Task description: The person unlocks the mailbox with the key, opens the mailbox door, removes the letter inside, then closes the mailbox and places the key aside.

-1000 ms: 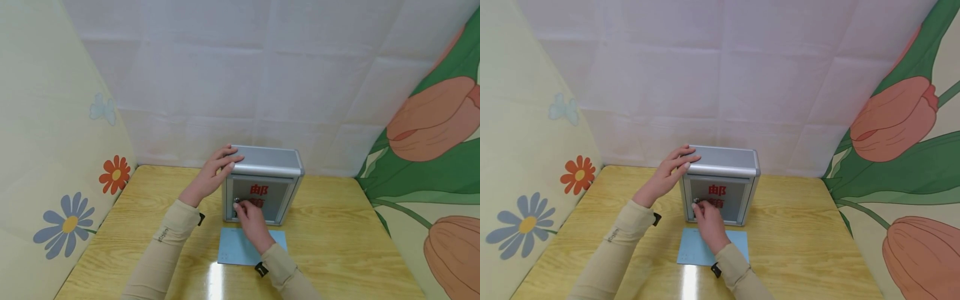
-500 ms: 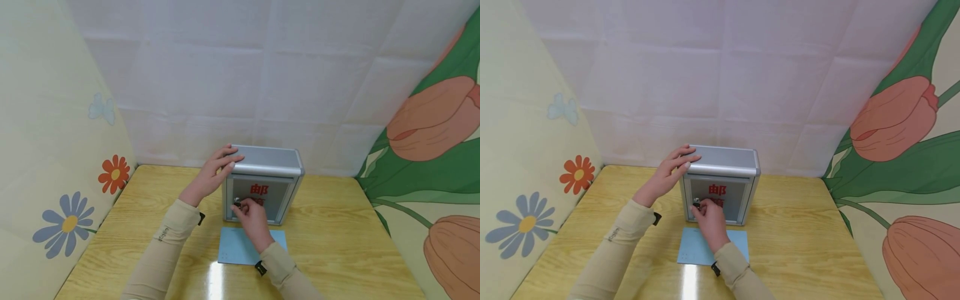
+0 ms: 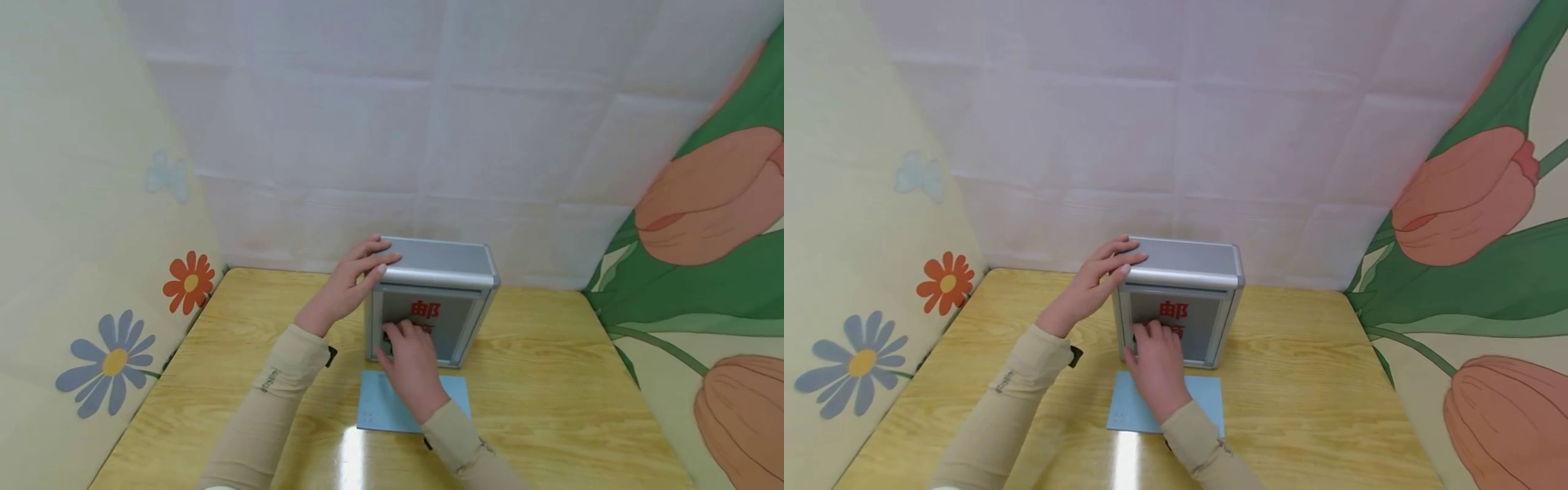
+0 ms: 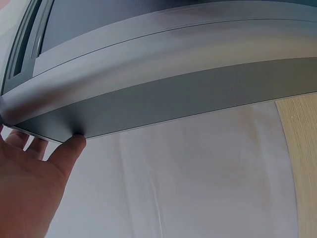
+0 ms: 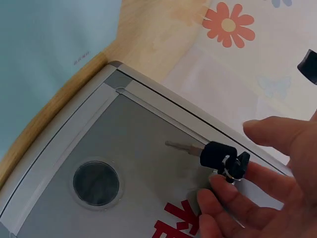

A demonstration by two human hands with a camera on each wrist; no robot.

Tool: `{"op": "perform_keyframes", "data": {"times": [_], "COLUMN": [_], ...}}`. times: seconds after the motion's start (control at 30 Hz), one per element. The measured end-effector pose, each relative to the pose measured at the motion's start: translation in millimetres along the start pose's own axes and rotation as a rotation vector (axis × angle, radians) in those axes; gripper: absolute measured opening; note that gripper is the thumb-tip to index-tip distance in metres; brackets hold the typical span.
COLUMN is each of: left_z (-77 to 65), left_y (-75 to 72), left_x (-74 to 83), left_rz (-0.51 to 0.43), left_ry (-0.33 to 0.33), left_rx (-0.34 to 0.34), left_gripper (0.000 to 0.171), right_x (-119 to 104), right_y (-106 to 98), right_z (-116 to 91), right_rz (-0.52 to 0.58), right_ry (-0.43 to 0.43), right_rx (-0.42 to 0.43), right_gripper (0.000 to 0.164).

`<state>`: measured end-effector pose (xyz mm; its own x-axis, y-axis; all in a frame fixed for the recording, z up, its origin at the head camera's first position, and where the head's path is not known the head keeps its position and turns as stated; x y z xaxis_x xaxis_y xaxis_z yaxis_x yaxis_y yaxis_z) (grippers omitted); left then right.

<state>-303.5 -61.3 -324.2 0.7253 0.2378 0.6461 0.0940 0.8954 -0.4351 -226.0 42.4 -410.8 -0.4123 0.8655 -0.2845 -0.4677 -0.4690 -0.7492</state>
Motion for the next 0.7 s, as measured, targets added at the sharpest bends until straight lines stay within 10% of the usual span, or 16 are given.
{"op": "perform_keyframes", "data": {"times": [0.7], "left_z": [0.0], "left_y": [1.2], "left_x": [-2.6], "left_rz": [0.007], "left_ry": [-0.006], "left_rx": [0.000], "left_gripper": [0.038], "right_x": [-2.1], "right_y": [-0.4], "right_z": [2.3], "right_rz": [-0.030], "right_ry": [-0.017], "right_rx": [-0.048], "right_gripper": [0.021]}}
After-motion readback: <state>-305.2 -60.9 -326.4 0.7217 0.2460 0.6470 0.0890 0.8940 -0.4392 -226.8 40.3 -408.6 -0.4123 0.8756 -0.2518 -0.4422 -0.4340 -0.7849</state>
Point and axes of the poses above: each hand's wrist, its own z-axis towards the middle knuckle, its own y-axis out of the palm, x = y × z, the point moved 8 cm from there along z, towards the middle knuckle, and after that the axes turned 10 degrees about x, right-handed, at the moved point
